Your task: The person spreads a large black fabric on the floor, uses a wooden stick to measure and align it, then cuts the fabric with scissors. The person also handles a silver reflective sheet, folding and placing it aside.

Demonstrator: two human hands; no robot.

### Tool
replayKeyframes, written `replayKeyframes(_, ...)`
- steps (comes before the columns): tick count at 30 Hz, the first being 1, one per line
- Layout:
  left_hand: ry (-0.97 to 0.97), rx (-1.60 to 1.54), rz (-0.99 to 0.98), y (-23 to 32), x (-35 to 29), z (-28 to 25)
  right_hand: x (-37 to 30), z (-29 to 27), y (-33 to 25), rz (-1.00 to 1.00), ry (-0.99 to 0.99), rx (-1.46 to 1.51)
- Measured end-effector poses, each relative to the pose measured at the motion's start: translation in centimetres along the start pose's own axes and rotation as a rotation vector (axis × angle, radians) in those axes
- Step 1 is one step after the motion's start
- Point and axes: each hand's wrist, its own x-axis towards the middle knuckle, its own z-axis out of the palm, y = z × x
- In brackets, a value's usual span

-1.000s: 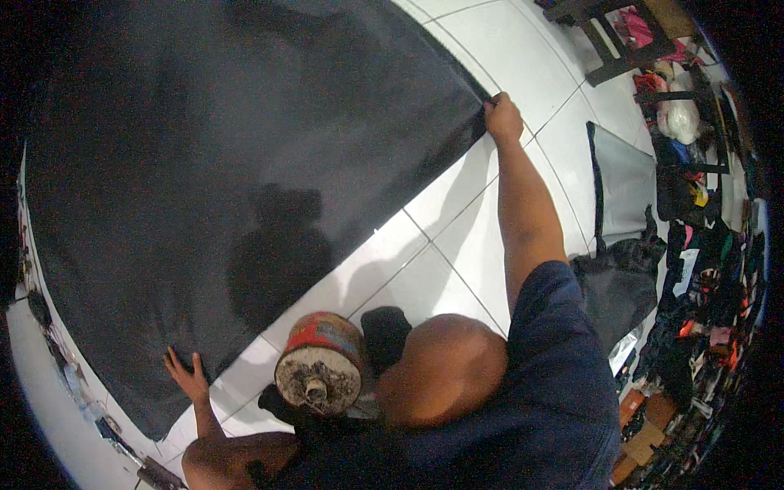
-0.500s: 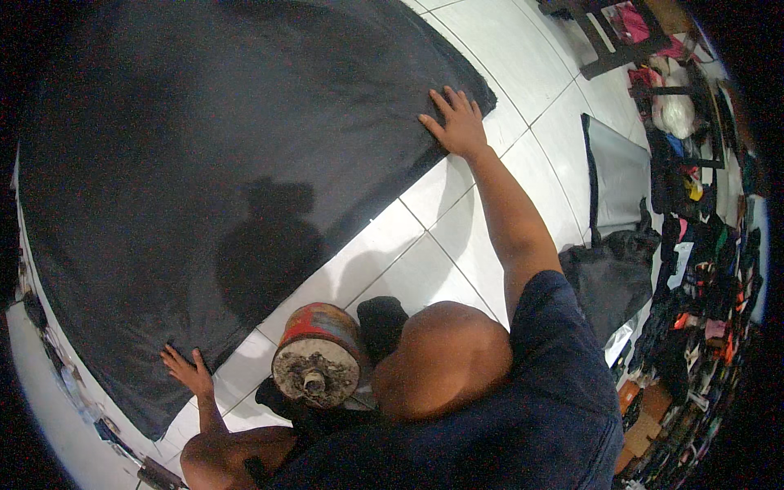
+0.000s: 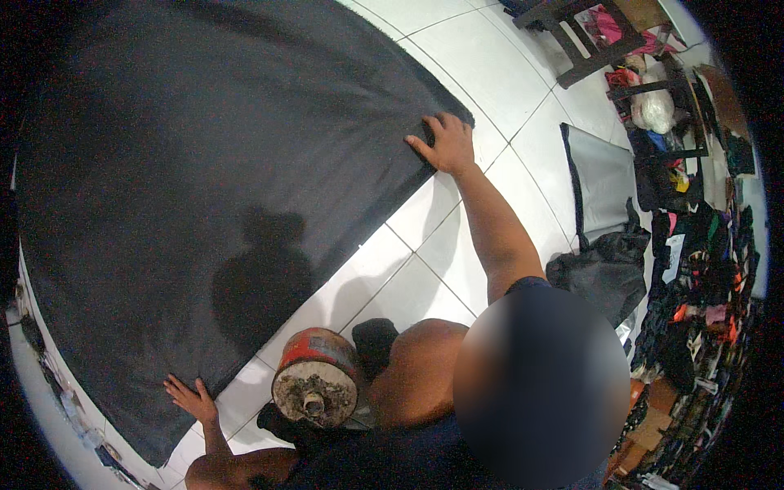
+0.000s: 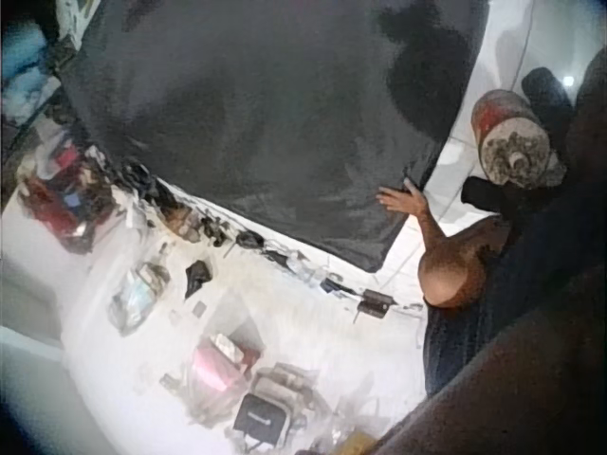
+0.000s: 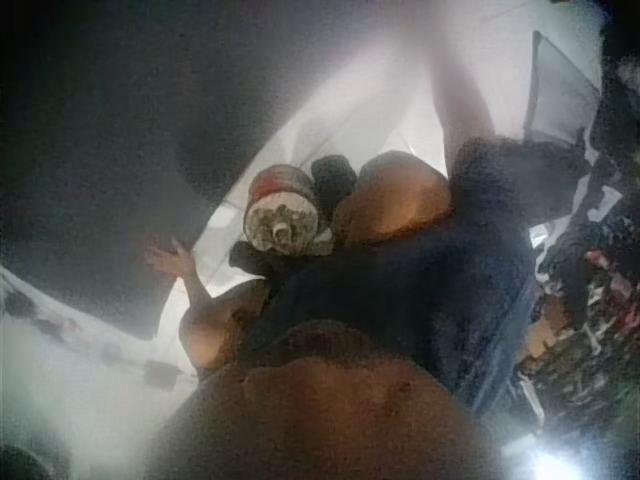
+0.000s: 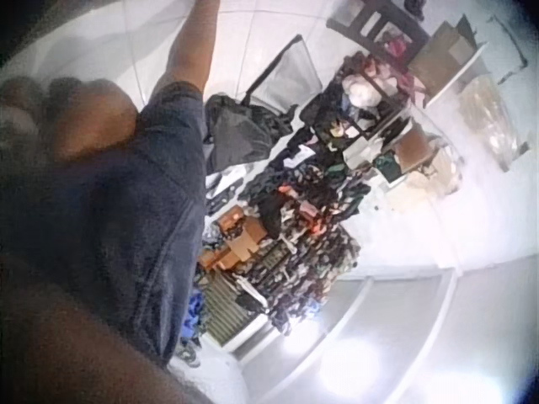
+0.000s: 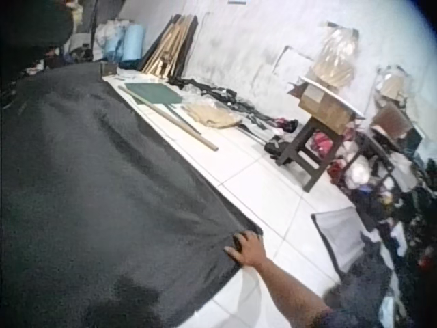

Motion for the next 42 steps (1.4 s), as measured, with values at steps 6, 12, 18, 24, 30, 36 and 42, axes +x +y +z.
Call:
replayKeyframes(6,0.028,-0.007,0.02,0.1,-0.3,0.7,2.2,1.5,3.1,0.077,0.09,-0.133)
replayKeyframes(12,0.072,-0.084,0.131,-1.1,0.2,0.6,3.7,3.3,4.7,-0.055,0.136,-0.078)
replayKeyframes(18,-0.007,-0.083,0.03,0.0,0.5,-1.8,3.7,3.9,4.2,-0.019,-0.046,-0.044)
replayKeyframes(24,-0.005,-0.102,0.003,0.9,0.0,-0.5,6.7,2.2,5.9,0.051,-0.254,-0.055)
replayKeyframes(30,0.008,-0.072,0.001,0.9,0.1,-0.8,4.7,-1.3,-2.1,-0.141,0.152,-0.225)
replayKeyframes(36,0.056,-0.08,-0.019,0.3,-0.6,-0.9,-12.1,-2.0,-21.8,-0.793,-0.026,0.037)
replayKeyframes(42,0.09,-0.292,-0.023,0.1,0.2,-4.0,-14.4,-1.7,-23.5,-0.8,-0.182,0.035)
